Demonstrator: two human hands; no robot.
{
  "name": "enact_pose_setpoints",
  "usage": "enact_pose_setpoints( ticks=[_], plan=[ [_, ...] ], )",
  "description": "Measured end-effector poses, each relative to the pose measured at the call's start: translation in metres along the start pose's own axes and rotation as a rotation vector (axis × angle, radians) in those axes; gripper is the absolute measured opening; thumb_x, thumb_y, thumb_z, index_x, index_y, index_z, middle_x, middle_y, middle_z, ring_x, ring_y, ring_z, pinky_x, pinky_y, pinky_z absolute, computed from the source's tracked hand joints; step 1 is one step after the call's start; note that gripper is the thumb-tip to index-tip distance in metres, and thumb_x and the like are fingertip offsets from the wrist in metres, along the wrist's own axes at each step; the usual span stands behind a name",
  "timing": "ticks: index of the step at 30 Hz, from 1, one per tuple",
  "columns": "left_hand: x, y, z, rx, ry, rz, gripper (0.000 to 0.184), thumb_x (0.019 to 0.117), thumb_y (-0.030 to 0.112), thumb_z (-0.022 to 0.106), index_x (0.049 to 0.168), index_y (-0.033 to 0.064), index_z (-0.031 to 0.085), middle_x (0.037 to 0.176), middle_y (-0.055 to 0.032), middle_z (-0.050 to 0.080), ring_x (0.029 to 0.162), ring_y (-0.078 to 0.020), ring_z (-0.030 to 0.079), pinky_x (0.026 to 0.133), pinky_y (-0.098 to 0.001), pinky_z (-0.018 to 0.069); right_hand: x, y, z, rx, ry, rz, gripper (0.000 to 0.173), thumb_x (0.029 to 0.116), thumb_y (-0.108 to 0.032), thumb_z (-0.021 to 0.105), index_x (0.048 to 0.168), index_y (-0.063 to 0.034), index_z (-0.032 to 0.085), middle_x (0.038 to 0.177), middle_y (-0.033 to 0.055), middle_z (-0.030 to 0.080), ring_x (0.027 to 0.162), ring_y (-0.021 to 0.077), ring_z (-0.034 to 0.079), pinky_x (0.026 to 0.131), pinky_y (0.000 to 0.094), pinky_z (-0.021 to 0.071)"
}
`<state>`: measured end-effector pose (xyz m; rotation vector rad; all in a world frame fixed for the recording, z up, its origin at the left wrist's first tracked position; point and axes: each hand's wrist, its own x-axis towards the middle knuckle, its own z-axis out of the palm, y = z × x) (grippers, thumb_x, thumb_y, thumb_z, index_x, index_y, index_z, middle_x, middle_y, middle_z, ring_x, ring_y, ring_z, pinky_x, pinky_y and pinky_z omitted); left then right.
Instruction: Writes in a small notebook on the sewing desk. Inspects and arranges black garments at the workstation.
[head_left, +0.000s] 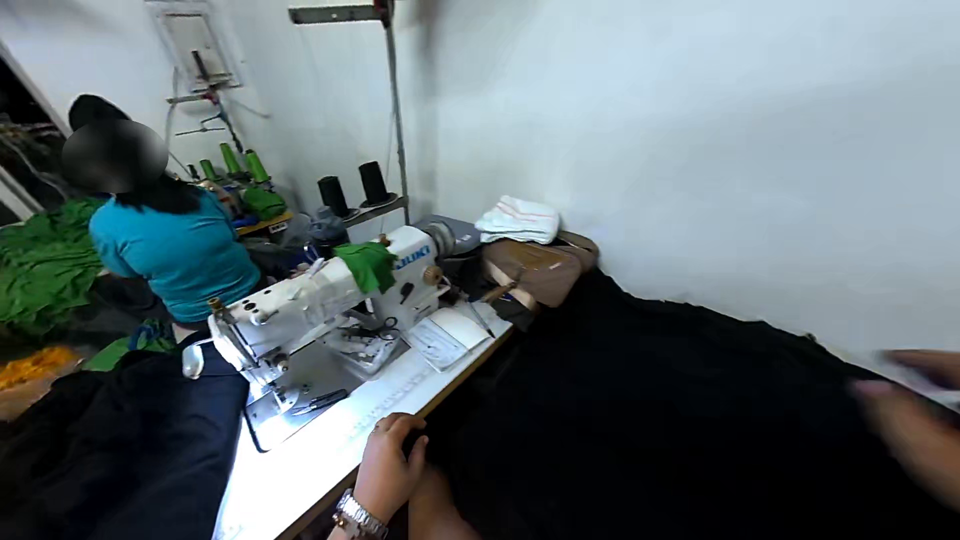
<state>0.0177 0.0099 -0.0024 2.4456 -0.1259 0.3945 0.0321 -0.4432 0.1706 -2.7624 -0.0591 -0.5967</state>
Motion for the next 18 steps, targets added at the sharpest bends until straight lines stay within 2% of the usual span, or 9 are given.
enact_pose_setpoints(
  ticks=[1,2,4,7,9,11,13,15,18],
  plan=[
    [0.01,-0.002,0.002,0.026,-0.01,0.002,0.029,0.0985,0.029,0.062,0.121,0.0137,0.073,0.126,-0.0046,0.07,0.122,-0.0198,0.064,0.107,-0.0413,0.0508,0.024,0.02,0.044,0.008,0.019,-0.227,0.034,0.1003,-0.013,0.056,0.122,0.0116,0.064,0.113,0.0352,0.064,0.102,0.0492,0.065,0.088,0.0625,0.0533],
    [0.021,-0.002,0.005,0.045,-0.035,0.004,0.032,0.0987,0.03,0.062,0.124,0.0128,0.072,0.132,-0.0065,0.068,0.126,-0.0223,0.062,0.11,-0.0436,0.0486,0.045,0.013,0.083,0.046,-0.004,-0.301,0.029,0.1,-0.018,0.061,0.118,0.0038,0.07,0.109,0.0291,0.068,0.097,0.0452,0.068,0.085,0.0637,0.055],
    [0.046,-0.001,0.012,0.071,-0.123,-0.002,0.045,0.0985,0.035,0.063,0.137,0.0125,0.064,0.146,-0.0097,0.059,0.137,-0.0261,0.054,0.116,-0.047,0.0424,0.08,-0.038,0.147,0.105,-0.154,-0.245,0.022,0.1003,-0.019,0.064,0.11,-0.0027,0.075,0.108,0.0218,0.071,0.098,0.0392,0.07,0.089,0.0621,0.055],
    [0.086,-0.002,0.032,0.116,-0.19,0.027,0.062,0.0971,0.043,0.064,0.151,0.0164,0.051,0.161,-0.0073,0.043,0.15,-0.0276,0.038,0.122,-0.0543,0.0316,0.13,-0.104,0.222,0.152,-0.374,-0.101,0.028,0.1044,-0.022,0.057,0.114,-0.001,0.074,0.114,0.0222,0.071,0.108,0.0387,0.068,0.099,0.06,0.0512],
    [0.11,0.0,0.041,0.171,-0.238,0.011,0.069,0.099,0.049,0.059,0.159,0.0215,0.04,0.169,-0.003,0.03,0.156,-0.0286,0.025,0.123,-0.0608,0.0247,0.16,-0.125,0.265,0.179,-0.386,-0.029,0.033,0.1055,-0.025,0.055,0.114,0.0004,0.073,0.115,0.0236,0.071,0.112,0.0403,0.067,0.1,0.0613,0.05],
    [0.128,0.001,0.046,0.223,-0.308,-0.042,0.072,0.1013,0.055,0.051,0.164,0.0285,0.028,0.173,-0.0002,0.017,0.159,-0.0304,0.013,0.122,-0.0665,0.0194,0.181,-0.139,0.294,0.166,-0.401,0.03,0.038,0.1053,-0.03,0.056,0.112,0.0033,0.072,0.114,0.0265,0.07,0.113,0.0427,0.066,0.1,0.0622,0.0489],
    [0.138,-0.004,0.053,0.263,-0.363,-0.097,0.072,0.1013,0.059,0.047,0.164,0.0326,0.024,0.174,0.0008,0.009,0.16,-0.0312,0.007,0.121,-0.0703,0.0148,0.192,-0.149,0.308,0.124,-0.436,0.07,0.04,0.1033,-0.032,0.06,0.109,0.0066,0.071,0.114,0.0288,0.069,0.114,0.0442,0.065,0.1,0.0624,0.0487],
    [0.139,-0.012,0.062,0.298,-0.399,-0.114,0.071,0.1012,0.064,0.043,0.163,0.0335,0.028,0.174,0.0009,0.008,0.16,-0.0311,0.005,0.121,-0.0707,0.01,0.198,-0.152,0.319,0.07,-0.463,0.094,0.037,0.1001,-0.028,0.065,0.107,0.0079,0.069,0.114,0.0298,0.068,0.114,0.0449,0.064,0.099,0.0628,0.0494],
    [0.13,-0.02,0.068,0.325,-0.373,-0.075,0.069,0.1006,0.064,0.043,0.162,0.0345,0.031,0.174,-0.0001,0.013,0.16,-0.0304,0.007,0.123,-0.0685,0.0088,0.2,-0.149,0.33,0.0,-0.475,0.117,0.03,0.0976,-0.022,0.067,0.106,0.0059,0.07,0.114,0.0286,0.069,0.113,0.0449,0.065,0.096,0.0636,0.0508]
  ],
)
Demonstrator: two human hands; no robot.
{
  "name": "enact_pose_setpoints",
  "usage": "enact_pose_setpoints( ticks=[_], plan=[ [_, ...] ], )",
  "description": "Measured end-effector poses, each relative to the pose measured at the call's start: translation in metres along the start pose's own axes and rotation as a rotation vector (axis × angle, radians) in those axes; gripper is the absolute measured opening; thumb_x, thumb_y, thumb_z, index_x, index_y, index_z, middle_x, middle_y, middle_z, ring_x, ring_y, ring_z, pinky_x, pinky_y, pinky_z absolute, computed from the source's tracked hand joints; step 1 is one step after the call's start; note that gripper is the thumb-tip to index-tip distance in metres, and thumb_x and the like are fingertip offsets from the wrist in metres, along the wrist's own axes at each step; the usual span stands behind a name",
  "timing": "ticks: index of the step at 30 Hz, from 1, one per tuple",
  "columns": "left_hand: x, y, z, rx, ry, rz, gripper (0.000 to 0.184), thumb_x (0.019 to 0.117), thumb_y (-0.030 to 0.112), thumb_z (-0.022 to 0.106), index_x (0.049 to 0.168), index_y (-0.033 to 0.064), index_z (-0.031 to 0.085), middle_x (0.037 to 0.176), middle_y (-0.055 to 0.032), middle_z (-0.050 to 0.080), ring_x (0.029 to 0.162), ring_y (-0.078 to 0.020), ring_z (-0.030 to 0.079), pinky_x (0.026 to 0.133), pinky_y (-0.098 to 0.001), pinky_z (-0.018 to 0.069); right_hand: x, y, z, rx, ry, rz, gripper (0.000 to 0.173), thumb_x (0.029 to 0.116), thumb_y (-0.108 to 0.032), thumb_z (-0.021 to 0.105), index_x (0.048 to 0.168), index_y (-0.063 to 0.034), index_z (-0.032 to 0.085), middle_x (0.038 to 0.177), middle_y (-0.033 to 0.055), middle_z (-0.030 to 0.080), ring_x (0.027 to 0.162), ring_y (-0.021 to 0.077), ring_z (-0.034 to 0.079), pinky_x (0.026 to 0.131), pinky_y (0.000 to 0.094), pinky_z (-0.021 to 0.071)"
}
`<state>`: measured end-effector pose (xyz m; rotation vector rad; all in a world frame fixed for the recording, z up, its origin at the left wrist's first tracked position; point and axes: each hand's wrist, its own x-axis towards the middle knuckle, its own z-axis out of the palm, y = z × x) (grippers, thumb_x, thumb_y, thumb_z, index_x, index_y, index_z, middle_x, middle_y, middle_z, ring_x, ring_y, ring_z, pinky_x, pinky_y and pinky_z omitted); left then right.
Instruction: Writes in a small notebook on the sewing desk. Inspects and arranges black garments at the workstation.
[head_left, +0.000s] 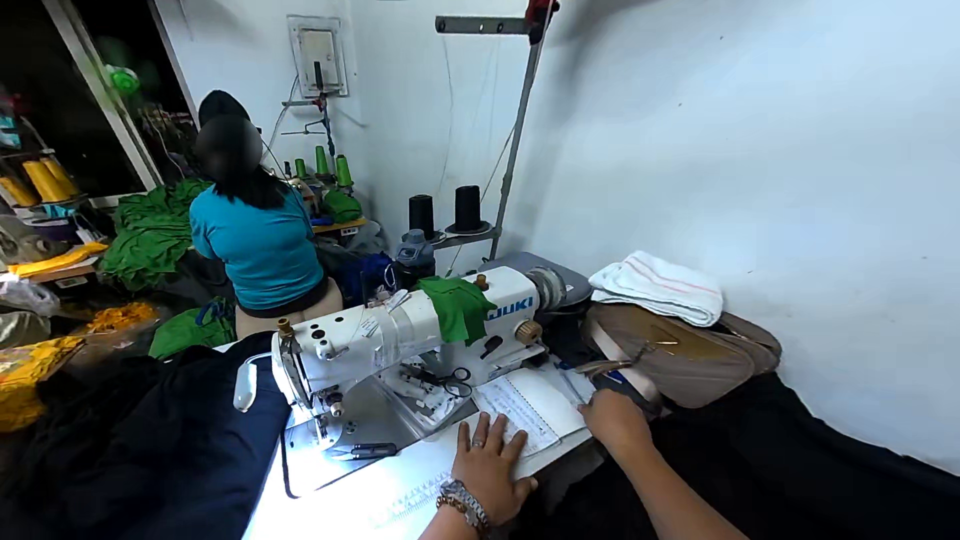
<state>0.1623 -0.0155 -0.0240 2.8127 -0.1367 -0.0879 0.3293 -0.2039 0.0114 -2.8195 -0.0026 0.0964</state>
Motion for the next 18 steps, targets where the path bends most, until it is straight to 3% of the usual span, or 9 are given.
enact_pose_setpoints(
  ticks=[4,7,10,14,16,18],
  plan=[
    [-0.01,0.0,0.001,-0.004,-0.021,0.026,0.068,0.1017,0.063,0.041,0.162,0.0349,0.03,0.174,-0.0004,0.012,0.16,-0.0293,0.007,0.123,-0.0676,0.006,-0.003,0.011,-0.003,-0.015,0.023,0.014,0.028,0.0961,-0.022,0.067,0.1,0.0047,0.071,0.108,0.0283,0.07,0.108,0.0458,0.067,0.091,0.0656,0.0514],
    [-0.015,-0.002,0.0,-0.047,-0.001,0.059,0.064,0.1022,0.061,0.043,0.16,0.0339,0.035,0.173,-0.001,0.018,0.16,-0.0285,0.01,0.124,-0.0663,0.0065,-0.014,0.025,-0.016,0.189,0.115,0.011,0.029,0.0969,-0.021,0.065,0.102,0.0064,0.072,0.106,0.0317,0.069,0.104,0.0483,0.066,0.09,0.0689,0.0499],
    [-0.016,-0.004,0.001,-0.078,0.039,0.074,0.06,0.1025,0.058,0.045,0.157,0.0336,0.042,0.171,-0.0003,0.024,0.159,-0.0276,0.013,0.124,-0.0652,0.0084,-0.028,0.022,-0.021,0.331,0.137,-0.009,0.023,0.0971,-0.016,0.063,0.099,0.0055,0.072,0.098,0.0286,0.069,0.093,0.0429,0.066,0.084,0.0647,0.0513],
    [-0.017,-0.003,0.003,-0.058,0.038,0.056,0.058,0.1029,0.057,0.043,0.157,0.0349,0.042,0.171,0.0021,0.024,0.159,-0.0257,0.013,0.125,-0.064,0.0081,-0.005,0.038,0.013,0.405,0.048,0.012,0.027,0.0973,-0.015,0.063,0.116,0.0047,0.066,0.107,0.0266,0.068,0.095,0.0388,0.068,0.085,0.0593,0.0542],
    [-0.017,-0.004,0.003,-0.064,0.047,0.058,0.059,0.1023,0.06,0.043,0.156,0.0355,0.042,0.171,0.0033,0.024,0.16,-0.0247,0.012,0.125,-0.0633,0.0073,0.01,0.048,0.016,0.486,0.027,0.061,0.033,0.0965,-0.017,0.067,0.123,0.003,0.06,0.1,0.0224,0.066,0.074,0.029,0.066,0.068,0.0482,0.057],
    [-0.015,-0.005,0.003,-0.059,0.054,0.055,0.061,0.1012,0.063,0.041,0.156,0.0364,0.042,0.171,0.0048,0.024,0.16,-0.0241,0.012,0.125,-0.0628,0.0074,0.017,0.047,0.005,0.527,-0.051,0.134,0.039,0.0972,-0.018,0.069,0.128,0.0015,0.055,0.093,0.0183,0.062,0.062,0.0215,0.057,0.058,0.0395,0.0517]
  ],
)
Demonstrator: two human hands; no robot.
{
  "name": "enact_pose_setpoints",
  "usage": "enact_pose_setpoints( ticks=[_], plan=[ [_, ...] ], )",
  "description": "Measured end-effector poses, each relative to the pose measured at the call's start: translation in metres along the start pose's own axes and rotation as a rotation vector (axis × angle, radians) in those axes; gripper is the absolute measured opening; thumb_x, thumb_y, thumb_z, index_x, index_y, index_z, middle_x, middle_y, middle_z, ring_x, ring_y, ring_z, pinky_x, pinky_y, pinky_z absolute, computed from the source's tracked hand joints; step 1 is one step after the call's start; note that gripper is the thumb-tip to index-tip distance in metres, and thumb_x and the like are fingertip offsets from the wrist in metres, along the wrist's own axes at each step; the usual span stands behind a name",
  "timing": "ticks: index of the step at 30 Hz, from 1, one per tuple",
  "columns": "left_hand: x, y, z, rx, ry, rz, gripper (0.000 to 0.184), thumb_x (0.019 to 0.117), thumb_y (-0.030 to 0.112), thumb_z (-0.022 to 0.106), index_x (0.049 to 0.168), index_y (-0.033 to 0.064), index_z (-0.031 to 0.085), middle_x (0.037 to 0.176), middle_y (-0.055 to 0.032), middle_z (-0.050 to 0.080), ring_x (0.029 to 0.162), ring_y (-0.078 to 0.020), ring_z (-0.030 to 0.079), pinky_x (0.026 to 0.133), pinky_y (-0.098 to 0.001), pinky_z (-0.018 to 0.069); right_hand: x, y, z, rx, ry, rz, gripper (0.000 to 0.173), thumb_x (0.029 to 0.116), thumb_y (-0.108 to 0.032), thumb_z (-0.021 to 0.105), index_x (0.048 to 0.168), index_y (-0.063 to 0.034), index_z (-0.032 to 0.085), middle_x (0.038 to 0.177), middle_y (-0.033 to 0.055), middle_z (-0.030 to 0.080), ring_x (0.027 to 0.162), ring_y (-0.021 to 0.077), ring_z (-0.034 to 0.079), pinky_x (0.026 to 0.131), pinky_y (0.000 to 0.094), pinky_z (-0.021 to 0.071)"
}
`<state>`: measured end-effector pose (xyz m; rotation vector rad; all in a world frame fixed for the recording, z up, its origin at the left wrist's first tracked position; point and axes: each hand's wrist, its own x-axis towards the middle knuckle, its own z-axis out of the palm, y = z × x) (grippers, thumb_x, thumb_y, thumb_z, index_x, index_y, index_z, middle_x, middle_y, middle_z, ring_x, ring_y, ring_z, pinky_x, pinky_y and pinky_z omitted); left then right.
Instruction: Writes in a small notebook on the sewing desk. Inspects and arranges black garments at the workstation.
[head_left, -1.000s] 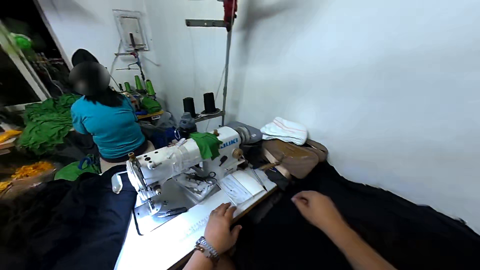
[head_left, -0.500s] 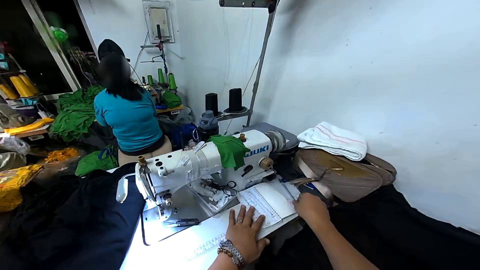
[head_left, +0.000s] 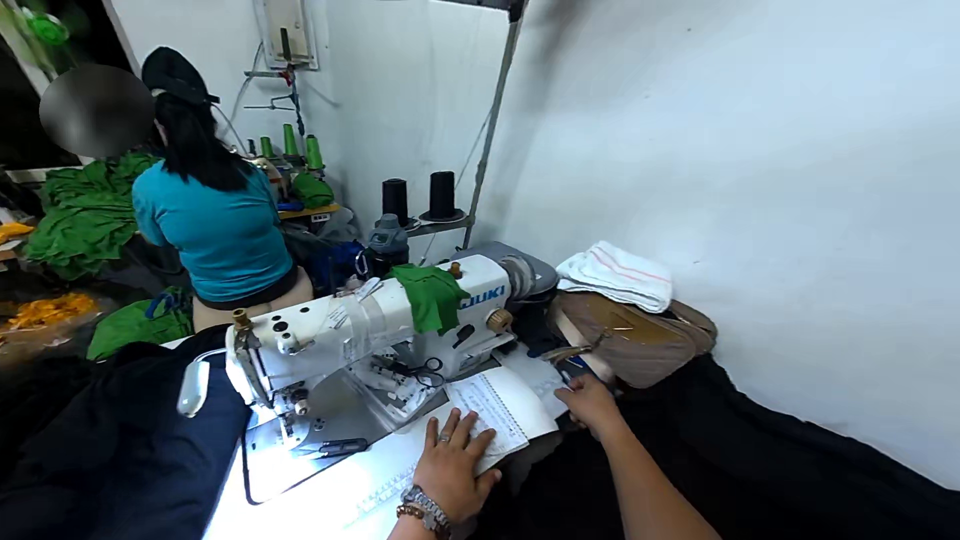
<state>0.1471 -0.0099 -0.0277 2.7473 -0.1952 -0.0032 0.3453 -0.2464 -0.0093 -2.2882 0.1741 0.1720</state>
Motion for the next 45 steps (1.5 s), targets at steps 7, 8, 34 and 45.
enact_pose_setpoints(
  ticks=[7,8,34,45],
  plan=[
    [0.001,-0.005,-0.001,0.02,0.005,0.001,0.064,0.0997,0.071,0.035,0.155,0.0395,0.043,0.169,0.0071,0.027,0.158,-0.0222,0.018,0.126,-0.0605,0.0101,0.01,-0.018,-0.034,0.044,-0.087,0.259,0.032,0.106,-0.028,0.057,0.122,-0.001,0.062,0.076,0.0085,0.057,0.057,0.0156,0.051,0.054,0.032,0.0475],
    [0.001,-0.005,0.0,0.02,0.008,-0.003,0.064,0.0996,0.071,0.035,0.155,0.0394,0.043,0.169,0.0074,0.027,0.158,-0.022,0.018,0.126,-0.0609,0.01,0.007,-0.025,-0.035,-0.001,-0.101,0.277,0.031,0.1062,-0.026,0.056,0.122,-0.0002,0.06,0.077,0.0098,0.058,0.057,0.0161,0.052,0.054,0.032,0.0482],
    [0.002,-0.004,-0.001,-0.037,0.055,0.001,0.058,0.1023,0.063,0.039,0.152,0.0352,0.049,0.167,0.0057,0.032,0.158,-0.0219,0.02,0.125,-0.0626,0.0123,-0.04,-0.035,-0.061,-0.429,0.421,-0.328,0.035,0.1053,-0.021,0.051,0.125,0.0061,0.06,0.1,0.0363,0.067,0.095,0.057,0.066,0.079,0.0742,0.0489],
    [0.002,-0.002,0.001,-0.101,0.092,0.005,0.053,0.1029,0.059,0.043,0.149,0.034,0.053,0.166,0.0052,0.035,0.157,-0.0224,0.021,0.124,-0.0634,0.0127,-0.07,-0.068,0.001,1.251,-0.118,-0.212,0.02,0.0999,-0.003,0.049,0.084,-0.0134,0.055,0.058,-0.0044,0.049,0.045,0.003,0.044,0.049,0.0188,0.0474]
  ],
)
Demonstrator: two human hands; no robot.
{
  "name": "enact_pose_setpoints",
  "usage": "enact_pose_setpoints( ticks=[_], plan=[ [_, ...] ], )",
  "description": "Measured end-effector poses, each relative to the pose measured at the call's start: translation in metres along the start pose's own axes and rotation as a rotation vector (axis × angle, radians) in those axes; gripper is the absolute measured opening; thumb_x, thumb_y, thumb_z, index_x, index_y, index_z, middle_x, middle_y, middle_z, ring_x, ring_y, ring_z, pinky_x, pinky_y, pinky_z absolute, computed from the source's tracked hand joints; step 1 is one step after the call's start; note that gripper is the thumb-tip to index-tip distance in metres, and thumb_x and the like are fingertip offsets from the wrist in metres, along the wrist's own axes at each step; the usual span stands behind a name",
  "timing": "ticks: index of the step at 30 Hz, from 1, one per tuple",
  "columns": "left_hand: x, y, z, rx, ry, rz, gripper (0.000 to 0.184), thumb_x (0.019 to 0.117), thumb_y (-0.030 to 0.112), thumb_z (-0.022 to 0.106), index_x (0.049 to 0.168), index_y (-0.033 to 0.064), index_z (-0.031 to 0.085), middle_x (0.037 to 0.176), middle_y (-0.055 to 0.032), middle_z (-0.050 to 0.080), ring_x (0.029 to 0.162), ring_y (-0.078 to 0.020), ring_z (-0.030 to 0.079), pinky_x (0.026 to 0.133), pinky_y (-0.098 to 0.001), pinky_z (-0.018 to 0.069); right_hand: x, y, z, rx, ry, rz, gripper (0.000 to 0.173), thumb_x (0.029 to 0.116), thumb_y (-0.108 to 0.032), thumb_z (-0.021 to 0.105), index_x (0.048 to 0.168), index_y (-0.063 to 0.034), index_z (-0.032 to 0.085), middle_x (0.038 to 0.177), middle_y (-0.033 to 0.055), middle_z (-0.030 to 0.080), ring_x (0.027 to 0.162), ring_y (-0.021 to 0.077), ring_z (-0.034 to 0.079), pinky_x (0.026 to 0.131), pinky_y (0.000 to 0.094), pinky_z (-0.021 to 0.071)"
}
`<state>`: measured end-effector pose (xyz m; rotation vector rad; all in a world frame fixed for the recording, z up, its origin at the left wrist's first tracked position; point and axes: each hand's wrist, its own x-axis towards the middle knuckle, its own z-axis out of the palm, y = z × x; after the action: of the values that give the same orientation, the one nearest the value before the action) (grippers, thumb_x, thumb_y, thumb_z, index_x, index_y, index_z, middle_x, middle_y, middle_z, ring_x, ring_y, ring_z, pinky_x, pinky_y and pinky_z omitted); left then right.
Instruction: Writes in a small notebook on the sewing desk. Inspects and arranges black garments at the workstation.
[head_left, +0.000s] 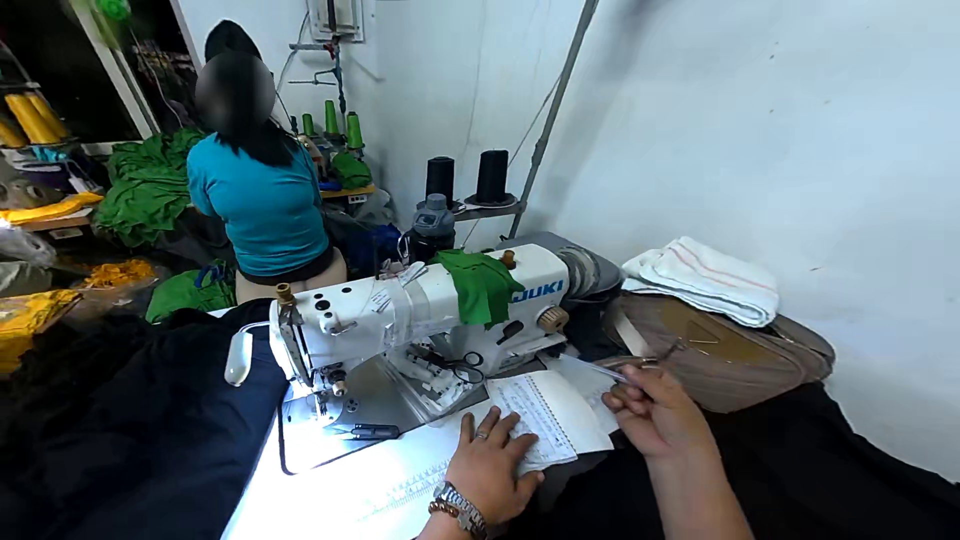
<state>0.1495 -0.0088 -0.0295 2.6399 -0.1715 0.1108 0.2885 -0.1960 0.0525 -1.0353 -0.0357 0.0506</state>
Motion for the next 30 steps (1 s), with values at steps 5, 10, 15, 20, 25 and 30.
enact_pose_setpoints(
  ticks=[5,10,15,20,25,30],
  plan=[
    [0.002,-0.002,-0.001,-0.011,-0.018,0.002,0.051,0.1038,0.057,0.041,0.147,0.0344,0.054,0.165,0.0058,0.037,0.157,-0.0223,0.022,0.124,-0.0633,0.0128,-0.006,0.027,0.003,0.372,-0.099,-0.006,0.028,0.1003,-0.004,0.043,0.08,-0.01,0.061,0.058,-0.0028,0.053,0.047,0.0033,0.051,0.051,0.0166,0.0508],
    [0.002,0.0,-0.003,-0.045,0.013,0.022,0.044,0.107,0.05,0.039,0.14,0.0332,0.062,0.158,0.005,0.047,0.154,-0.0233,0.03,0.124,-0.0628,0.0152,-0.009,0.044,0.0,0.195,-0.229,-0.003,0.016,0.0889,-0.005,0.061,0.077,-0.0144,0.059,0.055,-0.0055,0.046,0.044,0.0023,0.045,0.048,0.0187,0.0473],
    [0.002,0.003,-0.002,-0.024,0.048,-0.048,0.058,0.1072,0.055,0.031,0.155,0.0258,0.046,0.168,0.0001,0.032,0.157,-0.0251,0.023,0.126,-0.058,0.0171,-0.007,0.06,-0.006,-0.152,-0.476,-0.022,0.032,0.0946,-0.018,0.048,0.114,-0.0021,0.068,0.099,0.0159,0.075,0.083,0.0263,0.074,0.081,0.0422,0.062],
    [0.006,0.008,0.004,0.065,-0.001,-0.115,0.068,0.1063,0.06,0.025,0.162,0.022,0.033,0.172,-0.0042,0.018,0.159,-0.028,0.013,0.126,-0.0608,0.0086,-0.002,0.08,0.018,-0.44,-0.396,-0.143,0.003,0.0874,-0.005,0.068,0.089,-0.0024,0.068,0.073,0.0085,0.069,0.063,0.0178,0.068,0.064,0.0315,0.0604],
    [0.007,0.008,0.004,0.05,-0.009,-0.132,0.067,0.1043,0.059,0.032,0.16,0.0236,0.038,0.172,-0.0065,0.018,0.159,-0.0299,0.011,0.127,-0.059,0.0082,0.011,0.09,0.03,-0.772,-0.463,-0.152,0.021,0.0932,-0.01,0.065,0.111,-0.002,0.073,0.095,0.0092,0.075,0.075,0.0179,0.071,0.072,0.0342,0.0613],
    [0.007,0.009,0.004,0.063,-0.02,-0.138,0.066,0.1044,0.059,0.031,0.16,0.0237,0.037,0.172,-0.007,0.019,0.159,-0.0304,0.012,0.126,-0.0589,0.0093,0.013,0.104,0.033,-0.815,-0.348,-0.28,0.007,0.0858,-0.008,0.065,0.087,-0.0056,0.071,0.07,0.002,0.067,0.057,0.0101,0.058,0.055,0.0281,0.0494]
  ],
)
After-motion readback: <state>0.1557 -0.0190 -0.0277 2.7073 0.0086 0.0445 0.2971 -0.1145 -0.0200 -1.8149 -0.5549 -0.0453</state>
